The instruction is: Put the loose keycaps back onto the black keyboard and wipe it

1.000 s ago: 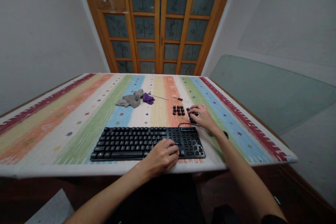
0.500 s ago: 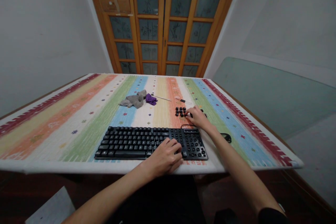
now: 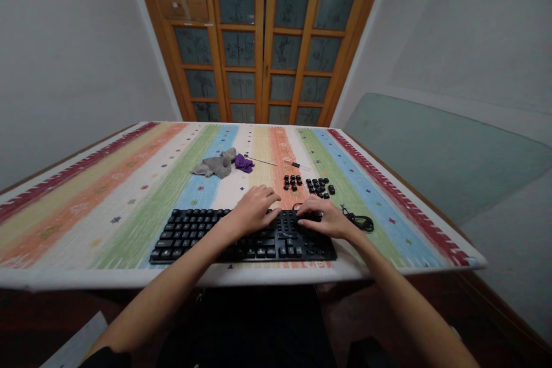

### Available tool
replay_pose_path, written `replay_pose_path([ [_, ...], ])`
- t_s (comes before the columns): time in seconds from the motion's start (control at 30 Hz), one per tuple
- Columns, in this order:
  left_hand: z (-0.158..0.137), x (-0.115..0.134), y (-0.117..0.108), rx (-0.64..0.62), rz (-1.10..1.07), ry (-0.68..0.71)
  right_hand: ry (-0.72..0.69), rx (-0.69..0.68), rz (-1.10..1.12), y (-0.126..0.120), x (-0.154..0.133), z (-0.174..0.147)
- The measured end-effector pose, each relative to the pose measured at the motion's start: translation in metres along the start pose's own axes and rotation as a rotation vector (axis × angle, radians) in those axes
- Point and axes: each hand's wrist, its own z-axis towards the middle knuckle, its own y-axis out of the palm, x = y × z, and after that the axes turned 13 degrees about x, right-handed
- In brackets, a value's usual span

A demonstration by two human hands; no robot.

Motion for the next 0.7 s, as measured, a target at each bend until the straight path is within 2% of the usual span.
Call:
replay_pose_path([
  [0.1,0.019,-0.018,0.007,-0.078,0.064,-0.049,-0.017,-0.042,0.017,0.004,-0.013,-0.006],
  [0.27,0.043,-0.035,0.030,-0.140,0.013,-0.124,-0.047,-0.019,0.010,0.012,-0.014,-0.006],
  [0.4,0.052,-0.044,0.050,-0.134,-0.015,-0.176,-0.076,-0.027,0.004,0.015,-0.016,-0.006],
  [0.53,0.059,-0.050,0.065,-0.114,-0.058,-0.231,-0.093,-0.043,-0.093,0.015,-0.028,-0.007],
  [0.7,0.066,-0.051,0.079,-0.102,-0.124,-0.257,-0.032,0.045,-0.207,0.023,-0.032,-0.013],
])
